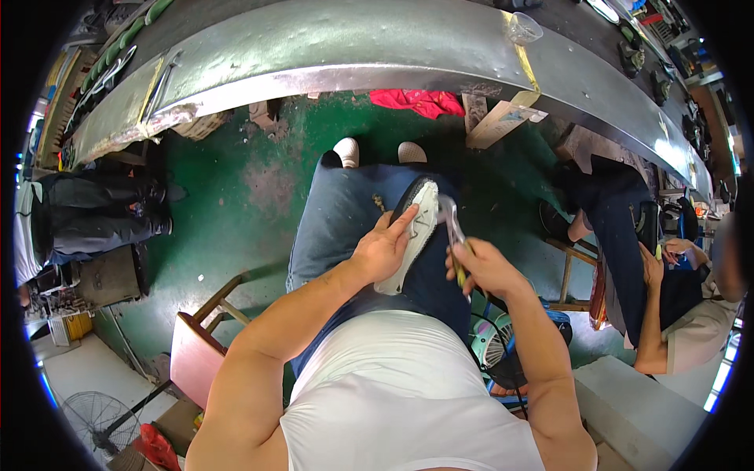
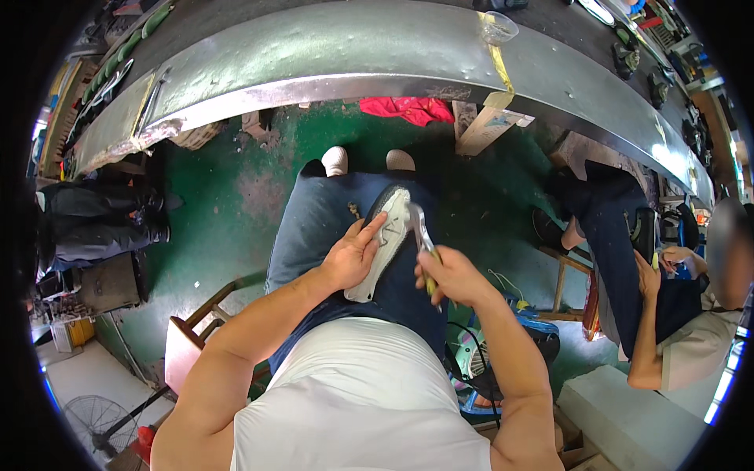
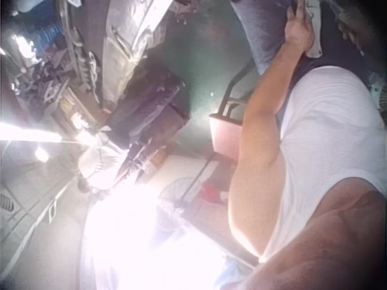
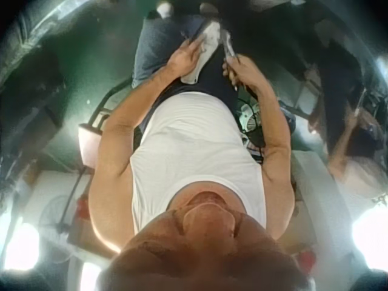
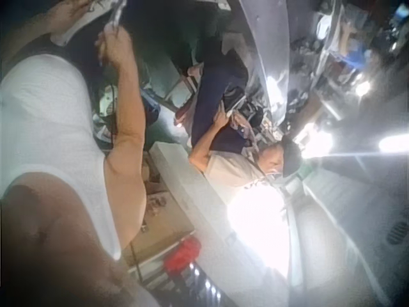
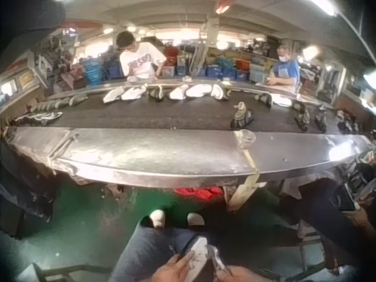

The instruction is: Pulling and adjusting shoe materials on a last using pliers at a manufacturing workbench.

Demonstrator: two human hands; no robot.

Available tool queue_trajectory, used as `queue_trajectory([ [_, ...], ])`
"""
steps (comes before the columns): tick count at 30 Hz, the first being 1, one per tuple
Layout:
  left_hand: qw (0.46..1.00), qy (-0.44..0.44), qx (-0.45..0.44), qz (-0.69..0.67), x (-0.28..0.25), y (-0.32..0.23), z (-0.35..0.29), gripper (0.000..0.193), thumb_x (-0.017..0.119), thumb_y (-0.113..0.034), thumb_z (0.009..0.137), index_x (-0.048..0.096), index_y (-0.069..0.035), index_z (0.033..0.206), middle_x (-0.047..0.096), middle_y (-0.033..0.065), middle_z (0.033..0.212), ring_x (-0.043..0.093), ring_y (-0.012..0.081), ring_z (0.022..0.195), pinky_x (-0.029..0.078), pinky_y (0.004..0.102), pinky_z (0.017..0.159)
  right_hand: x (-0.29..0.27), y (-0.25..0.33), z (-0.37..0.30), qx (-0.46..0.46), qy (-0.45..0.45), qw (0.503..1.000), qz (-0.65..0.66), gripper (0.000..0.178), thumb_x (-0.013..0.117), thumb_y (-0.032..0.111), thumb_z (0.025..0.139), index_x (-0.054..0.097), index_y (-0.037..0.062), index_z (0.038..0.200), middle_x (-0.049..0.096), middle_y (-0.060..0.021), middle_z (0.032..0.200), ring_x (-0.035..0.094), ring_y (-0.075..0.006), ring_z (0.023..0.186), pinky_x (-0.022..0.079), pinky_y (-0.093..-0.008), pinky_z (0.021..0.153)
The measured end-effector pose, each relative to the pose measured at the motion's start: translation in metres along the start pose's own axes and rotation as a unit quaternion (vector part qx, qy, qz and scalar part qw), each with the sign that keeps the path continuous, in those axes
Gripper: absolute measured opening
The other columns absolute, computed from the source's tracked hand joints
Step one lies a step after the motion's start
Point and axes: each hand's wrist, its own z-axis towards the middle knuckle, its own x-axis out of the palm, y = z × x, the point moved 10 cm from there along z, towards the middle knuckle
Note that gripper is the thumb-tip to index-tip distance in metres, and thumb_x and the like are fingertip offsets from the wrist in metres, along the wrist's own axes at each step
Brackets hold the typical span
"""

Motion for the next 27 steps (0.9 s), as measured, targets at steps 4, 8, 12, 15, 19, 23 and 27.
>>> queue_trajectory([
  [4,1.0,0.008,0.008,-0.007,0.004,-0.001,0.001,0.052,0.042,-0.024,0.104,0.031,-0.03,0.155,0.037,0.0349,0.147,0.055,0.0482,0.12,0.046,0.0445,0.105,0.007,0.063,0.024,-0.171,-0.082,0.918,-0.349,0.044,0.046,0.037,0.104,0.058,-0.0043,0.096,0.067,-0.021,0.077,0.068,-0.0346,0.074,0.052,-0.0446,0.063],
  [8,0.999,0.01,0.028,0.012,0.003,-0.002,-0.005,0.049,0.043,-0.026,0.104,0.036,-0.03,0.153,0.036,0.0341,0.148,0.058,0.0476,0.116,0.049,0.0452,0.101,0.005,0.069,0.035,-0.154,-0.054,0.915,-0.369,0.044,0.045,0.036,0.104,0.058,-0.0048,0.093,0.066,-0.0256,0.079,0.066,-0.0437,0.078,0.05,-0.0471,0.073],
  [12,0.997,0.017,0.051,0.048,0.006,0.001,-0.008,0.053,0.045,-0.026,0.103,0.033,-0.035,0.154,0.03,0.0326,0.152,0.062,0.0469,0.111,0.052,0.0463,0.098,0.003,0.063,0.04,-0.113,-0.07,0.883,-0.45,0.046,0.043,0.036,0.105,0.058,-0.0042,0.089,0.067,-0.022,0.077,0.066,-0.0405,0.076,0.051,-0.0456,0.073],
  [15,0.997,0.059,0.009,0.055,0.008,-0.001,-0.011,0.064,0.049,-0.026,0.101,0.02,-0.028,0.159,0.023,0.0318,0.156,0.056,0.0473,0.12,0.048,0.0452,0.103,0.011,0.067,0.033,-0.15,-0.038,0.922,-0.354,0.046,0.044,0.037,0.105,0.058,-0.0043,0.09,0.067,-0.0221,0.076,0.066,-0.0405,0.075,0.051,-0.0462,0.072],
  [19,0.997,-0.048,0.007,-0.064,0.013,0.02,-0.011,0.078,0.054,-0.027,0.099,0.006,-0.015,0.16,0.016,0.0304,0.159,0.045,0.0483,0.132,0.041,0.0431,0.111,0.02,0.066,0.023,-0.148,-0.046,0.914,-0.375,0.044,0.046,0.037,0.104,0.058,-0.0036,0.091,0.065,-0.0232,0.075,0.066,-0.0415,0.074,0.051,-0.0481,0.069],
  [23,0.99,-0.005,-0.077,-0.116,0.021,0.028,-0.016,0.091,0.06,-0.03,0.096,-0.001,-0.007,0.159,0.007,0.0276,0.163,0.023,0.0431,0.147,0.027,0.0397,0.119,0.036,0.03,0.009,-0.194,-0.066,0.849,-0.487,0.042,0.046,0.037,0.103,0.057,-0.0022,0.092,0.065,-0.0266,0.079,0.064,-0.0468,0.078,0.049,-0.054,0.071],
  [27,0.928,0.129,-0.071,-0.341,0.038,0.042,-0.049,0.096,0.062,-0.025,0.096,-0.009,-0.01,0.159,0.002,0.0231,0.165,0.005,0.0313,0.154,0.013,0.0365,0.123,0.029,0.023,0.002,-0.135,-0.067,0.862,-0.484,0.042,0.046,0.037,0.103,0.057,-0.002,0.091,0.064,-0.027,0.079,0.064,-0.0471,0.079,0.049,-0.0533,0.071],
])
